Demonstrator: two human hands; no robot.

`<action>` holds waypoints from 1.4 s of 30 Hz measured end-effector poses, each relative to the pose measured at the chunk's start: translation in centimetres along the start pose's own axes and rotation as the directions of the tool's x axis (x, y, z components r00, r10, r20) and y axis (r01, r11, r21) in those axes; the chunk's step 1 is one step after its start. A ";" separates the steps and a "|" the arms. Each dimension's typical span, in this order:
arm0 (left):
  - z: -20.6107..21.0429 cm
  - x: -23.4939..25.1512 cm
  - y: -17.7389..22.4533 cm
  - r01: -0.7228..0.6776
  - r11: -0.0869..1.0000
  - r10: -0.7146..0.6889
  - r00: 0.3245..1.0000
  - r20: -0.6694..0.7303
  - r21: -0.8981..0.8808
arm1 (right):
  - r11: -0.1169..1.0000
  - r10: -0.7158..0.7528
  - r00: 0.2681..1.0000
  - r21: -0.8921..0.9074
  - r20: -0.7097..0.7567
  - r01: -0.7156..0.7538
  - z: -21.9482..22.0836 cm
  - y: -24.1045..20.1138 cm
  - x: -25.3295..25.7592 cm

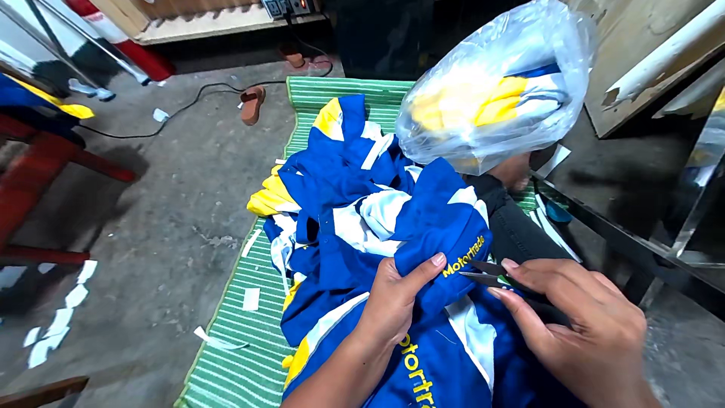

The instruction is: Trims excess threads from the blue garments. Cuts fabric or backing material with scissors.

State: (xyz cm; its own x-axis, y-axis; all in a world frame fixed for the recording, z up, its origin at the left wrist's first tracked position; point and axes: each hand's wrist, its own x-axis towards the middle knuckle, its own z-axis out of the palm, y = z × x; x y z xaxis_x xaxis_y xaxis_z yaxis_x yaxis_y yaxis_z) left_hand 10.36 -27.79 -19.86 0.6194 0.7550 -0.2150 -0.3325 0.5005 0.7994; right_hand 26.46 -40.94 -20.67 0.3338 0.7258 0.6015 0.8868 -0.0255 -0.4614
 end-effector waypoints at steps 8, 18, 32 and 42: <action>0.1 -0.1 0.0 -0.015 1.000 0.016 1.000 -0.003 0.013 | 0.997 -0.040 0.999 -0.068 -0.003 0.040 -0.1 -0.3 0.2; 0.0 -0.1 0.1 -0.006 1.000 0.006 1.000 -0.010 0.008 | 0.997 -0.034 0.999 0.071 -0.022 0.035 0.8 0.6 0.3; -0.1 0.1 0.0 0.001 1.000 -0.001 1.000 0.005 0.018 | 0.977 0.022 0.999 0.211 0.037 -0.029 1.7 1.1 0.1; -0.3 0.1 0.0 0.021 1.000 -0.021 1.000 0.021 0.005 | 0.977 -0.074 0.981 0.211 0.177 0.035 0.3 1.9 1.5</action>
State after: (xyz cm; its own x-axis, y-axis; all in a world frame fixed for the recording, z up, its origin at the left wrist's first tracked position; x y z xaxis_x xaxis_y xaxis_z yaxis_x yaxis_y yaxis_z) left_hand 10.21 -27.61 -20.03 0.6410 0.7353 -0.2203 -0.3155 0.5141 0.7976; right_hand 28.58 -39.75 -20.85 0.2057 0.8361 0.5086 0.8107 0.1455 -0.5671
